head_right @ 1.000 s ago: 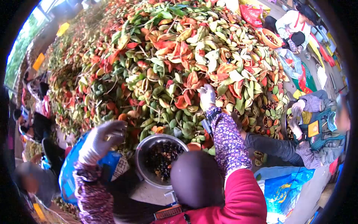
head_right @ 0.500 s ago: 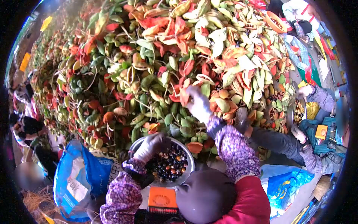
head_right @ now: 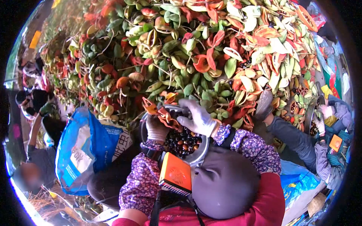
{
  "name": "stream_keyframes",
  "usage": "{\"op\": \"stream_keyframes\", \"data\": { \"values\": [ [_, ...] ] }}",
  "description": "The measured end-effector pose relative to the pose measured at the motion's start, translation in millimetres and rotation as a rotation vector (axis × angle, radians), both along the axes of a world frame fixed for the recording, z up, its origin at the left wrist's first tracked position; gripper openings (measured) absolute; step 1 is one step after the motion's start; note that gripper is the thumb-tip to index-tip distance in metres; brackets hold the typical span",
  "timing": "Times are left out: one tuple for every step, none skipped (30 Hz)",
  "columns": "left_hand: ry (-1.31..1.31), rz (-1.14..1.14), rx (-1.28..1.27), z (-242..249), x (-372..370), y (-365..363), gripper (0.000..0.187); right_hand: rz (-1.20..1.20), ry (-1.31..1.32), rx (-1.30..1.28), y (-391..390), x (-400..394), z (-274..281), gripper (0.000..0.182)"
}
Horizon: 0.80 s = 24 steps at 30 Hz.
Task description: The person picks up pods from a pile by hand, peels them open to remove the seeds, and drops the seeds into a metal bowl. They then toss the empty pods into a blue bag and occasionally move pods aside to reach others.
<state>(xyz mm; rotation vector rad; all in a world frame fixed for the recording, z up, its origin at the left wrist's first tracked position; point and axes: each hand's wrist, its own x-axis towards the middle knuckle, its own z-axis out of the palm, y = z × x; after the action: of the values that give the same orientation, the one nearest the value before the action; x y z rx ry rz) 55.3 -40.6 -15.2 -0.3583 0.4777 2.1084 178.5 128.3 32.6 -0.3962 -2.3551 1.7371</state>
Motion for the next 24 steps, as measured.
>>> {"op": "stream_keyframes", "data": {
  "values": [
    [-0.056,0.043,-0.081,7.1,4.8,3.1,0.046,-0.033,0.056,0.023,-5.1,-5.8,-1.2,0.065],
    [-0.111,0.085,-0.158,9.5,8.4,5.7,0.044,-0.007,0.144,0.139,-6.4,-14.2,-0.2,0.067],
    [-0.046,0.039,-0.113,-2.8,10.3,0.4,0.042,0.011,0.119,0.107,-10.9,-19.9,-0.6,0.067],
    [0.017,-0.006,-0.069,-16.3,12.0,-4.8,0.04,0.029,0.093,0.073,-15.9,-25.0,-2.9,0.066],
    [0.034,0.018,-0.218,-24.7,14.7,-2.2,0.04,0.077,0.046,0.103,-19.7,-30.7,-7.3,0.059],
    [0.277,0.002,-0.355,-39.0,21.9,-2.8,0.042,0.061,-0.126,-0.044,-27.9,-33.8,-9.6,0.041],
    [0.125,0.056,-0.153,-57.3,23.1,-13.7,0.044,0.066,-0.088,-0.156,-29.3,-34.6,-20.5,0.037],
    [0.133,-0.013,0.119,-61.1,18.1,-20.9,0.046,0.072,-0.049,-0.268,-29.4,-36.3,-34.1,0.033],
    [0.138,-0.112,0.373,-63.5,13.1,-27.5,0.049,0.119,-0.079,-0.416,-27.6,-37.6,-45.3,0.029],
    [0.137,-0.094,-0.256,-64.2,17.5,-37.9,0.05,0.115,-0.136,-0.553,-26.0,-35.5,-56.9,0.03],
    [0.089,-0.077,-0.269,-55.6,21.5,-37.5,0.05,0.116,-0.175,-0.759,-24.8,-31.3,-55.7,0.031],
    [0.043,-0.06,-0.277,-41.4,23.4,-32.4,0.05,0.114,-0.213,-0.961,-24.1,-28.7,-54.3,0.031],
    [0.039,-0.058,-0.278,-47.7,22.8,-36.8,0.05,0.091,-0.292,-0.91,-25.3,-26.9,-52.4,0.033],
    [0.065,-0.109,-0.102,-52.1,20.2,-40.8,0.048,-0.005,-0.308,-0.537,-30.6,-26.6,-47.9,0.033],
    [0.093,-0.158,0.074,-56.1,19.7,-44.0,0.047,-0.093,-0.141,-0.095,-34.8,-24.4,-44.1,0.037],
    [0.091,-0.155,0.074,-60.2,24.3,-46.2,0.047,-0.177,0.034,0.347,-36.9,-22.9,-40.0,0.042],
    [0.024,-0.113,-0.135,-38.9,28.1,-34.8,0.045,-0.086,0.146,0.679,-33.4,-25.1,-34.4,0.039],
    [-0.042,-0.07,-0.344,-30.6,30.7,-27.0,0.043,0.014,0.323,0.968,-30.3,-23.0,-36.0,0.032],
    [-0.129,0.009,-0.47,-32.5,30.7,-22.8,0.042,0.166,0.352,1.032,-32.1,-22.5,-38.3,0.03],
    [-0.04,-0.05,-0.453,-35.3,29.2,-24.7,0.042,0.316,0.378,1.09,-34.8,-21.3,-39.1,0.029],
    [-0.015,-0.048,-0.523,-36.1,29.6,-30.2,0.042,0.351,0.357,1.055,-39.8,-19.6,-42.8,0.031],
    [0.01,-0.042,-0.591,-37.4,29.1,-34.3,0.042,0.351,0.358,1.055,-39.4,-18.7,-45.4,0.031],
    [0.024,-0.091,-0.637,-37.4,30.5,-41.8,0.042,0.397,0.276,0.9,-39.6,-17.5,-48.4,0.032],
    [0.036,-0.142,-0.684,-20.6,30.1,-41.6,0.042,0.437,0.191,0.742,-40.4,-16.7,-48.9,0.033]
  ]
}}
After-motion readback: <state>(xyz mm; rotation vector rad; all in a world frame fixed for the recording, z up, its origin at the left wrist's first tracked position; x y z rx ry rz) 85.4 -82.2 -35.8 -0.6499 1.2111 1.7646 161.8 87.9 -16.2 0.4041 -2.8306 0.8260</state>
